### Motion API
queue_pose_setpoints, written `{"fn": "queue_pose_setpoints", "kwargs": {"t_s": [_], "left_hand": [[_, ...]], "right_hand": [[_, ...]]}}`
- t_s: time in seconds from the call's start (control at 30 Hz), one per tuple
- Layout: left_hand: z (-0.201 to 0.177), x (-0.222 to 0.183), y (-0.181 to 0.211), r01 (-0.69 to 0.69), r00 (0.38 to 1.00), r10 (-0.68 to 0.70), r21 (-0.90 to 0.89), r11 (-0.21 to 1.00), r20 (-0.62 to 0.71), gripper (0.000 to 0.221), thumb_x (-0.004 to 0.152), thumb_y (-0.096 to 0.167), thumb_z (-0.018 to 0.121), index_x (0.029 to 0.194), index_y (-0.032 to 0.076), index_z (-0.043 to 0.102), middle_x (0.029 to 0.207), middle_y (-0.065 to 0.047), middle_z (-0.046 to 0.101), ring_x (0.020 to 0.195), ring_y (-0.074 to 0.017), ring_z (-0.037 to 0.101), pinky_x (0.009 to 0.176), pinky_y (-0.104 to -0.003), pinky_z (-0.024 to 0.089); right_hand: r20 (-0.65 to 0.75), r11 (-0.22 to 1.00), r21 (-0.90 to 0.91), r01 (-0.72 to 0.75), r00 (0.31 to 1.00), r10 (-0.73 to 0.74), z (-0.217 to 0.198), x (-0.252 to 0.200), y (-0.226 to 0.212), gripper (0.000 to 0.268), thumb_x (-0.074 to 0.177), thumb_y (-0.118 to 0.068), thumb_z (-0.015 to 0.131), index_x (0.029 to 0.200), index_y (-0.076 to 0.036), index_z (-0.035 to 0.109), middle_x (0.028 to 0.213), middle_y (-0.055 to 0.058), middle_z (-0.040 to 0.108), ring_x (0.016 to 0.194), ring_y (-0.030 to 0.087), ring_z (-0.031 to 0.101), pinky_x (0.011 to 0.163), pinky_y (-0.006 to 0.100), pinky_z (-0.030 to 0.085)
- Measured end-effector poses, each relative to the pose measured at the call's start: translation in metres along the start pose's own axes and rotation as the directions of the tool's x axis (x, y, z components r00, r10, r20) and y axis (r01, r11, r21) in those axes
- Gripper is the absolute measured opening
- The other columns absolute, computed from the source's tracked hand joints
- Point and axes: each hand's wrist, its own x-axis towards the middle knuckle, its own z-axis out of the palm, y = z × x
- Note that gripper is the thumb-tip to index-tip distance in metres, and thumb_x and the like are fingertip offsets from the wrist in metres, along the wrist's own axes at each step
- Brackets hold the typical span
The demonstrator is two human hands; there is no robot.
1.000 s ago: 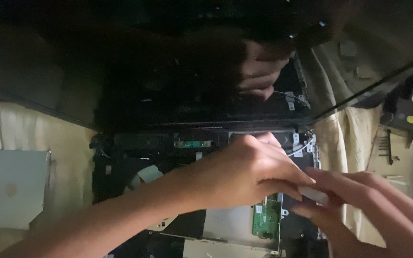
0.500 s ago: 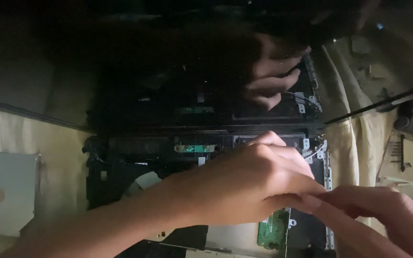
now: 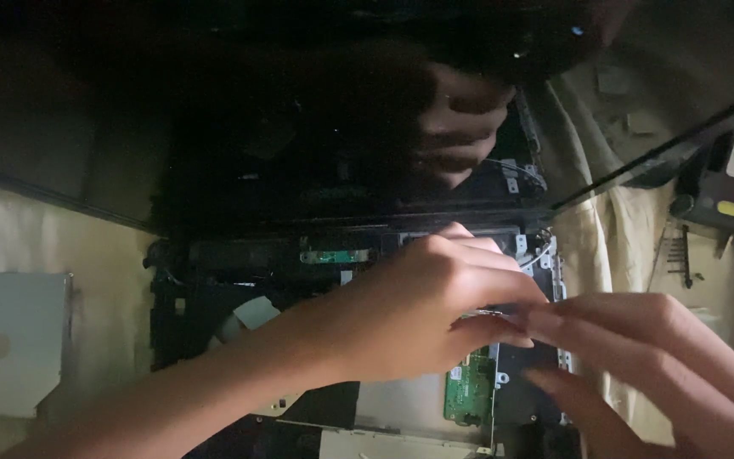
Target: Disassembling a laptop by removing the optical drive and disconnecting internal ribbon cables and wires.
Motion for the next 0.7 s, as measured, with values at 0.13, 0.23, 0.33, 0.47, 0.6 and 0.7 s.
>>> {"fn": "queue_pose_setpoints", "kwargs": {"t_s": [0.13,0.23,0.33,0.47,0.6,0.7], "left_hand": [[-0.001,0.005,0.009,0.014,0.999,-0.015,-0.039,0.999,-0.044,0.011,0.097,0.014,0.070,0.102,0.010,0.061,0.093,-0.003,0.066,0.088,-0.0222,0.064,0.087,-0.034,0.047],[-0.003,0.005,0.011,-0.017,1.000,0.017,-0.032,0.999,-0.017,0.024,0.096,0.020,0.068,0.114,0.004,0.064,0.109,-0.010,0.072,0.104,-0.0283,0.068,0.092,-0.038,0.051],[-0.003,0.003,0.002,-0.068,0.996,0.072,-0.065,0.996,0.061,0.010,0.097,0.007,0.070,0.106,0.004,0.070,0.097,-0.006,0.074,0.092,-0.0277,0.067,0.089,-0.043,0.047],[0.005,0.003,-0.004,-0.032,0.999,0.032,0.010,0.999,0.010,0.017,0.090,0.015,0.076,0.102,0.007,0.068,0.085,-0.006,0.069,0.085,-0.0269,0.065,0.085,-0.039,0.047],[0.003,0.004,0.000,0.043,0.999,-0.043,-0.019,0.999,-0.005,0.017,0.090,0.014,0.078,0.096,0.014,0.062,0.088,0.004,0.067,0.084,-0.0163,0.065,0.090,-0.034,0.043],[-0.003,0.004,0.003,0.013,1.000,-0.013,-0.010,1.000,-0.001,0.018,0.093,0.021,0.074,0.105,0.012,0.065,0.100,0.001,0.071,0.097,-0.0191,0.068,0.093,-0.035,0.044]], "right_hand": [[-0.115,0.995,0.020,-0.099,0.988,0.101,0.002,0.006,-0.013,0.028,0.075,-0.011,0.087,0.099,-0.003,0.074,0.081,0.007,0.072,0.063,0.014,0.066,0.061,0.025,0.051],[-0.135,0.988,0.103,-0.113,0.983,0.126,-0.001,0.009,-0.024,0.027,0.077,-0.002,0.082,0.102,-0.003,0.072,0.077,0.005,0.075,0.066,0.011,0.071,0.068,0.023,0.056],[0.055,1.000,0.027,-0.007,0.998,0.005,-0.010,0.003,-0.009,0.048,0.081,-0.006,0.076,0.127,-0.017,0.066,0.083,-0.007,0.083,0.060,0.003,0.079,0.062,0.020,0.066],[0.000,0.999,0.022,0.047,0.999,-0.047,-0.006,0.005,-0.016,0.052,0.077,-0.003,0.080,0.126,-0.008,0.066,0.099,0.004,0.079,0.077,0.011,0.076,0.075,0.027,0.061],[-0.107,1.000,-0.008,-0.020,0.994,0.019,-0.003,0.008,-0.013,0.028,0.078,-0.012,0.085,0.102,-0.004,0.074,0.088,0.008,0.070,0.069,0.016,0.065,0.064,0.027,0.052],[-0.137,0.997,0.052,0.050,0.990,-0.042,-0.001,0.012,-0.019,0.013,0.081,-0.001,0.079,0.093,-0.002,0.072,0.086,0.009,0.073,0.066,0.017,0.066,0.064,0.028,0.052]]}}
